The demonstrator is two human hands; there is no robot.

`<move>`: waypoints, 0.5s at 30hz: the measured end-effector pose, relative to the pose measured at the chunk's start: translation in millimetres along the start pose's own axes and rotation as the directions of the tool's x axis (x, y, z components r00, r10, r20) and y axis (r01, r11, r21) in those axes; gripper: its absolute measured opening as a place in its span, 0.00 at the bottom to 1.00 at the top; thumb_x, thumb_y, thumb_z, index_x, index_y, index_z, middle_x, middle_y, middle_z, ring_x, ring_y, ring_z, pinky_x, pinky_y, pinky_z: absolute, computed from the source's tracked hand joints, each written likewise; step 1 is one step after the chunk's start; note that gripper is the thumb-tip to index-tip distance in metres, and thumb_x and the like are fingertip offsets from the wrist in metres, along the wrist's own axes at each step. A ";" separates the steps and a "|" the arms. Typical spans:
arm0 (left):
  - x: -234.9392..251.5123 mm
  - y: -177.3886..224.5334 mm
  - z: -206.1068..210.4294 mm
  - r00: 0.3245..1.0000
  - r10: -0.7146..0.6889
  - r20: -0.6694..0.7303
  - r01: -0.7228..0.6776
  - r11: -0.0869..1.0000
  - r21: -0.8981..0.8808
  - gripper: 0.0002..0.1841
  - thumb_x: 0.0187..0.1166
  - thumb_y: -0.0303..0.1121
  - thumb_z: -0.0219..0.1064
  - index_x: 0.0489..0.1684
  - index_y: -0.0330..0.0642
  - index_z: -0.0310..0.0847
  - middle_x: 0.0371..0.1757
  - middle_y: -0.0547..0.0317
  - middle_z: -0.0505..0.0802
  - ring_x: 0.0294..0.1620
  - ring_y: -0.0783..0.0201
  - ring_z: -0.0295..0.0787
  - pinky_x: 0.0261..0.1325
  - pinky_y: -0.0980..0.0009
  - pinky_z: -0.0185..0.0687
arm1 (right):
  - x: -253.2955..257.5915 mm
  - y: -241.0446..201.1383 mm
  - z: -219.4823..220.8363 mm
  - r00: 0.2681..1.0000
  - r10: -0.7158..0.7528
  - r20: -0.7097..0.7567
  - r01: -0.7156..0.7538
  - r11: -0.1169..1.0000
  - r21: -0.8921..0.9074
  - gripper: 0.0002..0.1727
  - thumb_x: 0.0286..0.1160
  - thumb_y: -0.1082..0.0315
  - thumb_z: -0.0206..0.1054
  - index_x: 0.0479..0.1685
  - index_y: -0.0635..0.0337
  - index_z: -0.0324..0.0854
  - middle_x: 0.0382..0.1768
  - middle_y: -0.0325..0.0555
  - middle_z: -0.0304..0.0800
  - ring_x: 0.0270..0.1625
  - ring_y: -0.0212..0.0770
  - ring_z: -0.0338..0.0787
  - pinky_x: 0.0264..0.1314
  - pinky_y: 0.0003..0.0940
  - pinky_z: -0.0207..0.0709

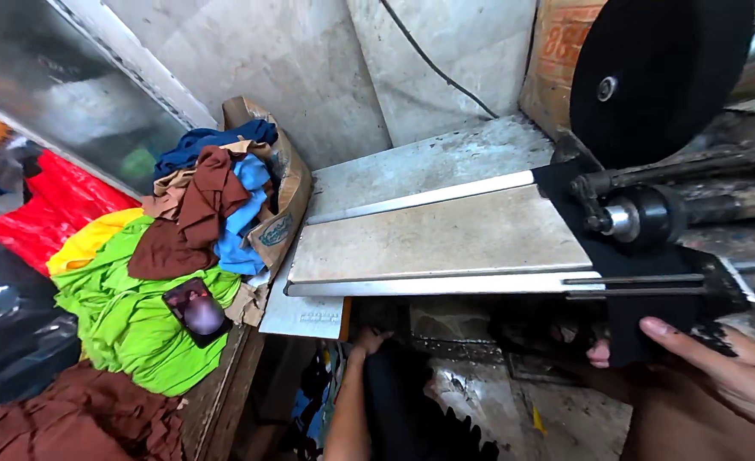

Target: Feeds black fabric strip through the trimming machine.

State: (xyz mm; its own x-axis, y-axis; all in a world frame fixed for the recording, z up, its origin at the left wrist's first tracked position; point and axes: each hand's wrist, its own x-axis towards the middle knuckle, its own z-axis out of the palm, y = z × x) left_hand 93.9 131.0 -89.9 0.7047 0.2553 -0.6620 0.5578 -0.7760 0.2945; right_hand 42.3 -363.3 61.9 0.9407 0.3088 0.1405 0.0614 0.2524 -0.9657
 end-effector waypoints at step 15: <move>17.6 -15.2 6.3 0.997 0.063 -0.049 -0.065 0.997 -0.036 0.26 0.78 0.51 0.73 0.57 0.34 0.88 0.59 0.37 0.92 0.67 0.43 0.87 0.75 0.43 0.75 | -0.1 -15.4 0.2 0.992 0.068 0.108 -0.065 0.997 -0.033 0.23 0.93 0.52 0.50 0.60 0.61 0.81 0.44 0.47 0.98 0.49 0.45 0.98 0.62 0.46 0.90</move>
State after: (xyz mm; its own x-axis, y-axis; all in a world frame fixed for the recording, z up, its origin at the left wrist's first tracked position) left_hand 95.1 143.7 -110.3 0.7592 0.2339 -0.6073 0.5263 -0.7696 0.3615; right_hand 41.2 -367.1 76.7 0.9010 0.4227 0.0974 0.0112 0.2018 -0.9794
